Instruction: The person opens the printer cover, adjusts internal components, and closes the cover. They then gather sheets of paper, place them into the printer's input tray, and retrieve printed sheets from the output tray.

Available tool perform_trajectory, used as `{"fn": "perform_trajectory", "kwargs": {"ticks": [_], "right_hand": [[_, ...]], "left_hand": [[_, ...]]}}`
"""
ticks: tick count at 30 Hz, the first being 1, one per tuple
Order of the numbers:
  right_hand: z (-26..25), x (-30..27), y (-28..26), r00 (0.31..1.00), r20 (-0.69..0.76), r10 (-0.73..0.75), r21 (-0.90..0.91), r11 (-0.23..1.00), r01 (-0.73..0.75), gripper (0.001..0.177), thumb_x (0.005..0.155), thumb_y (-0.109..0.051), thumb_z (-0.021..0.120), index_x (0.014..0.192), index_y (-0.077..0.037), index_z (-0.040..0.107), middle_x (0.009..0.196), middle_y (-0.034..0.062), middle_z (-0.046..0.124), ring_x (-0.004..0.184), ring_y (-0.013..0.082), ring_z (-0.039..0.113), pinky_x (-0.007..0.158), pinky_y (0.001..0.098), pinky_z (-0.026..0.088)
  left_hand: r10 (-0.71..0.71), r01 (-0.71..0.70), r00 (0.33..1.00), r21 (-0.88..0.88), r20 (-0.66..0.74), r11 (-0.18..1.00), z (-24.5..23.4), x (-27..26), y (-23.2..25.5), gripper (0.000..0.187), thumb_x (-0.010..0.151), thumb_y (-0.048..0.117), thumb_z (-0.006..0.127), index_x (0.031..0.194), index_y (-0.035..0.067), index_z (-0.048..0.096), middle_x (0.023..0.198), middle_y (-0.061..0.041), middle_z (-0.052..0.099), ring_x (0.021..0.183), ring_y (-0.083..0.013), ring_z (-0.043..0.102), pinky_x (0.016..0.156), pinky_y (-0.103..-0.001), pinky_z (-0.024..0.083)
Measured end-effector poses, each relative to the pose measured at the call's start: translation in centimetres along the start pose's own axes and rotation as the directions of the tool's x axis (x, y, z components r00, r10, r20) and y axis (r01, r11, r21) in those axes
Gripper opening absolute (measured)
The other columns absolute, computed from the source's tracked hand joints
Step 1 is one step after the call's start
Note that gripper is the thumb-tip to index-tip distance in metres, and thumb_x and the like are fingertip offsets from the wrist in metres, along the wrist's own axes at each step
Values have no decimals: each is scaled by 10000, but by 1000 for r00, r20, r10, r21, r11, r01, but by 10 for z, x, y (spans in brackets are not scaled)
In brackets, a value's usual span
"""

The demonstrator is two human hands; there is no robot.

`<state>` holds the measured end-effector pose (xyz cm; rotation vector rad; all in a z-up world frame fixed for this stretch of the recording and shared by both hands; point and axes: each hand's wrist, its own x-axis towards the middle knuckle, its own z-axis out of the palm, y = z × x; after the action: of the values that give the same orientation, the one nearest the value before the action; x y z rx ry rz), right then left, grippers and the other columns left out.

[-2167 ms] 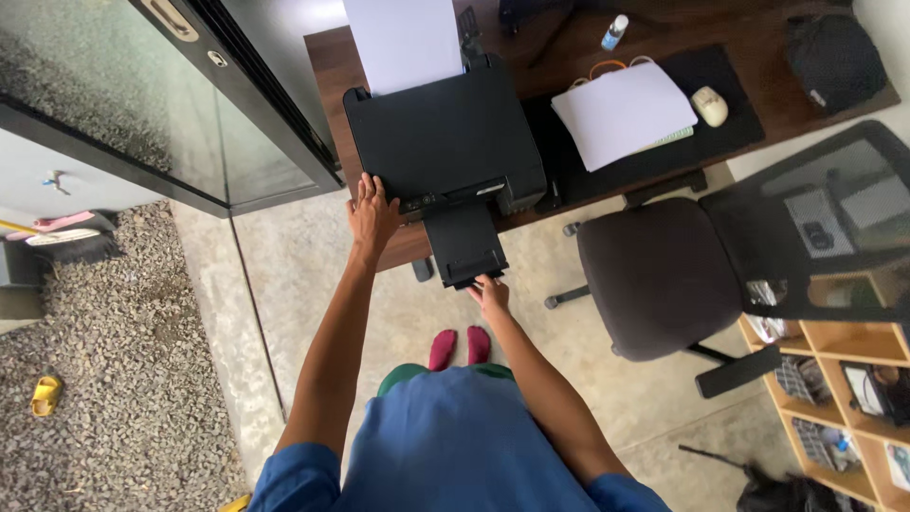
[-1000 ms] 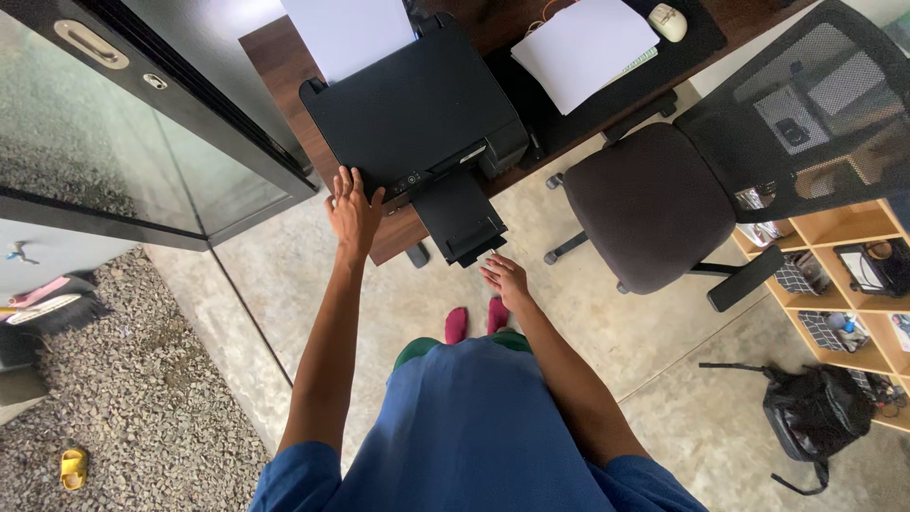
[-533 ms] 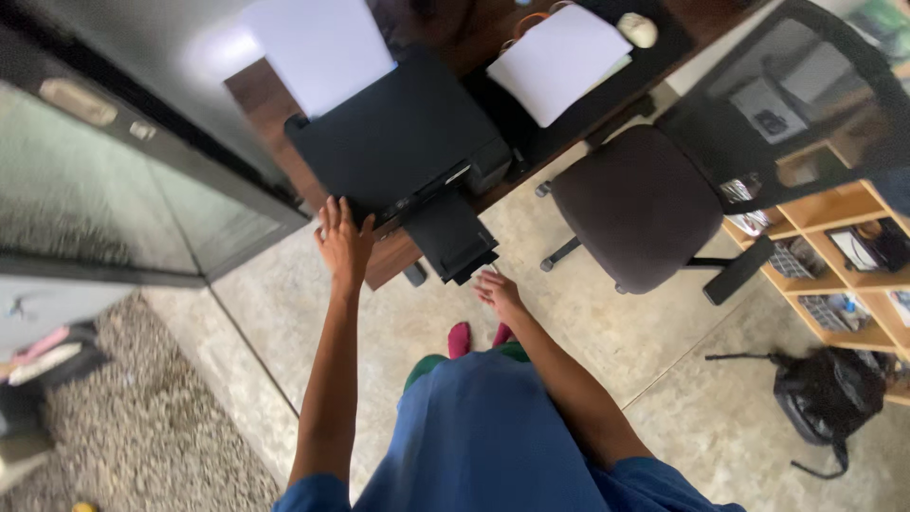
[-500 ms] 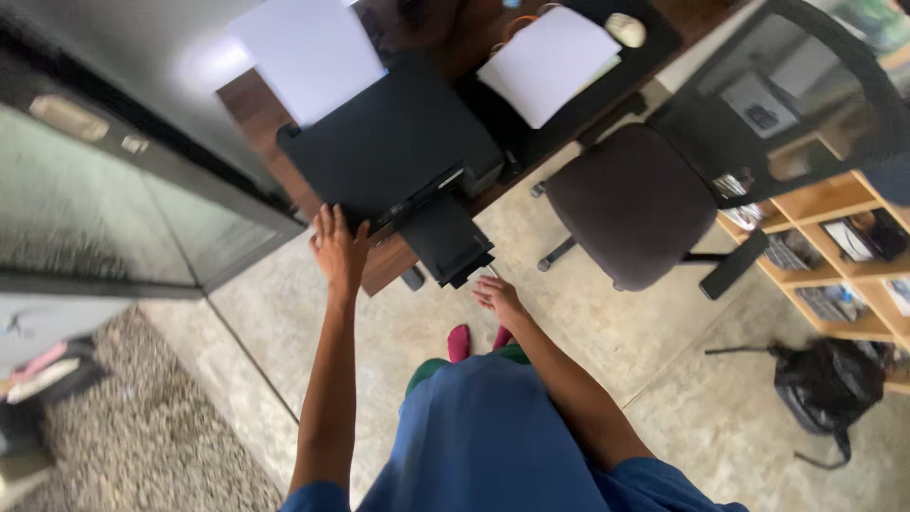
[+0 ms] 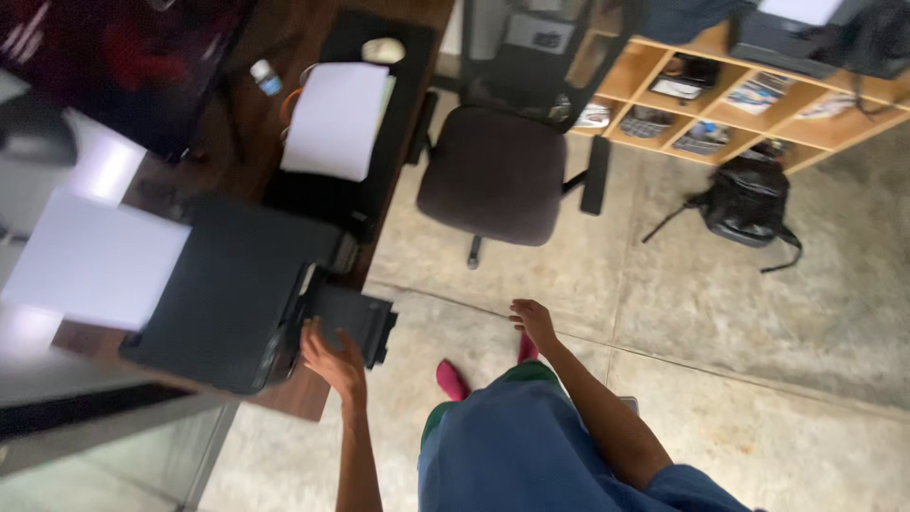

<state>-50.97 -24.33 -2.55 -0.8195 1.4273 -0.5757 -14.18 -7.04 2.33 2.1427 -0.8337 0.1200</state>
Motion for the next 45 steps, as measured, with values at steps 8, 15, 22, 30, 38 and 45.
{"fn": "perform_trajectory", "kwargs": {"ticks": [8,15,22,30,38,45], "right_hand": [[-147,-8,-3,808,-371,-458,-599,783,168,296,920,-241,765,1164,-74,764,1122,103,759,1061,268,708,861,345,544],[-265,-20,-17,944,-318,93,126,991,-55,398,942,-226,675,1286,-25,659,1166,125,749,977,249,762,760,378,585],[-377,-27,-9,931,-344,125,121,989,-88,336,957,-201,670,1229,-6,698,1092,130,764,894,243,766,683,351,584],[-457,-52,-11,824,-396,405,370,892,-261,312,957,-185,625,1225,-65,731,1057,84,787,857,215,768,624,317,559],[-516,6,-65,785,-382,488,391,855,-341,346,957,-216,668,1256,-48,710,1076,92,773,894,223,760,691,344,579],[-602,108,-133,834,-405,374,285,919,-274,307,934,-215,689,1181,-39,735,1036,100,767,860,235,765,670,357,595]], "left_hand": [[191,-137,913,-169,361,976,121,-49,123,467,911,90,662,1361,23,556,1353,-201,620,1255,-411,566,973,-569,446],[323,-166,765,-315,557,935,208,-99,238,467,890,91,685,1339,42,568,1308,-185,641,1206,-389,610,1014,-497,510],[483,-283,519,-391,705,876,279,-147,344,483,888,130,686,1349,58,560,1334,-184,622,1244,-383,575,1025,-499,458],[549,-312,382,-456,743,834,370,-167,447,488,912,150,670,1376,72,544,1316,-153,636,1231,-339,601,967,-487,460],[589,-298,351,-510,728,807,481,-160,539,430,912,144,697,1315,42,583,1217,-177,710,1134,-348,669,974,-450,508],[562,-203,355,-526,747,826,578,-142,654,475,876,140,711,1332,70,597,1123,-164,744,1043,-335,711,918,-433,553]]}}
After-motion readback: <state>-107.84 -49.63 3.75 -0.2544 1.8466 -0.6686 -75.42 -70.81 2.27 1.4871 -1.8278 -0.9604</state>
